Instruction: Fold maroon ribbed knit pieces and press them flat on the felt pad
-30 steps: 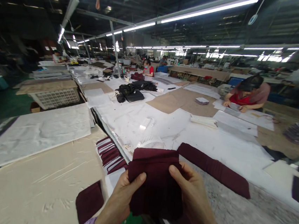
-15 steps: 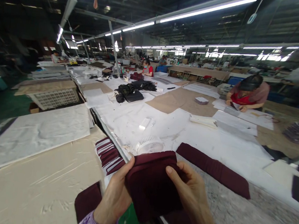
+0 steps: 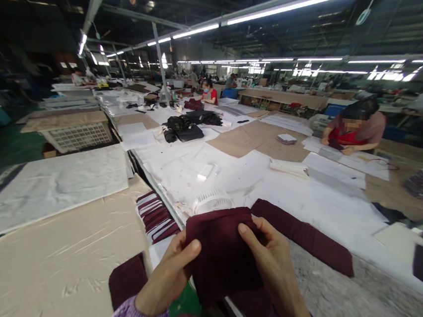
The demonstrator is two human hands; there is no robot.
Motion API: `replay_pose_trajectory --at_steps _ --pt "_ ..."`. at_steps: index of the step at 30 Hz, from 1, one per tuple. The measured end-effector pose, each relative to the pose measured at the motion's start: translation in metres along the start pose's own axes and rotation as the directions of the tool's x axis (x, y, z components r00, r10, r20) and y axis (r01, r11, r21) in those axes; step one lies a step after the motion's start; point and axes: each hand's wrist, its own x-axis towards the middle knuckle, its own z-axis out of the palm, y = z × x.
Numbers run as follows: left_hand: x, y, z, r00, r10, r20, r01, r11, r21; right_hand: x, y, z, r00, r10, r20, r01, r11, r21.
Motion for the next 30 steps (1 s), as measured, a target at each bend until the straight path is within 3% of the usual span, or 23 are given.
replay_pose_trajectory --at_steps 2,6,14,18,22,24,26,30 --pt "0.002 -0.002 0.005 0.999 -0.006 -0.052 0.008 0.999 0.040 0.004 0.001 0.000 0.999 0.012 0.032 -0.013 1.000 0.018" --pt "0.014 0.002 0.008 0.972 -0.100 -0.212 0.090 0.994 -0.055 0.008 0.003 -0.004 0.980 0.052 0.193 -0.070 0.993 0.092" --pt "0.028 0.012 -0.011 0.956 -0.114 -0.271 0.052 0.972 -0.228 -0.009 0.011 -0.012 0.910 -0.030 0.413 -0.080 0.966 0.247" --pt "0.028 0.010 -0.008 0.969 -0.078 -0.236 0.017 0.968 -0.251 -0.015 0.018 -0.007 0.931 -0.077 0.356 0.005 0.980 0.198" --pt "0.027 0.007 -0.007 0.974 -0.047 -0.223 -0.014 0.964 -0.265 -0.016 0.023 -0.002 0.976 -0.136 0.167 0.111 0.983 0.149" --pt "0.027 0.006 -0.008 0.977 -0.045 -0.208 -0.016 0.959 -0.284 -0.016 0.023 0.000 0.969 -0.240 0.060 0.236 0.969 0.067" --pt "0.028 0.005 -0.008 0.983 -0.032 -0.180 -0.025 0.952 -0.307 -0.019 0.021 0.002 0.909 -0.416 -0.030 0.412 0.907 -0.085" --pt "0.032 0.000 -0.005 0.990 -0.008 -0.141 -0.039 0.943 -0.329 -0.031 0.014 0.008 0.675 -0.738 0.013 0.707 0.642 -0.297"
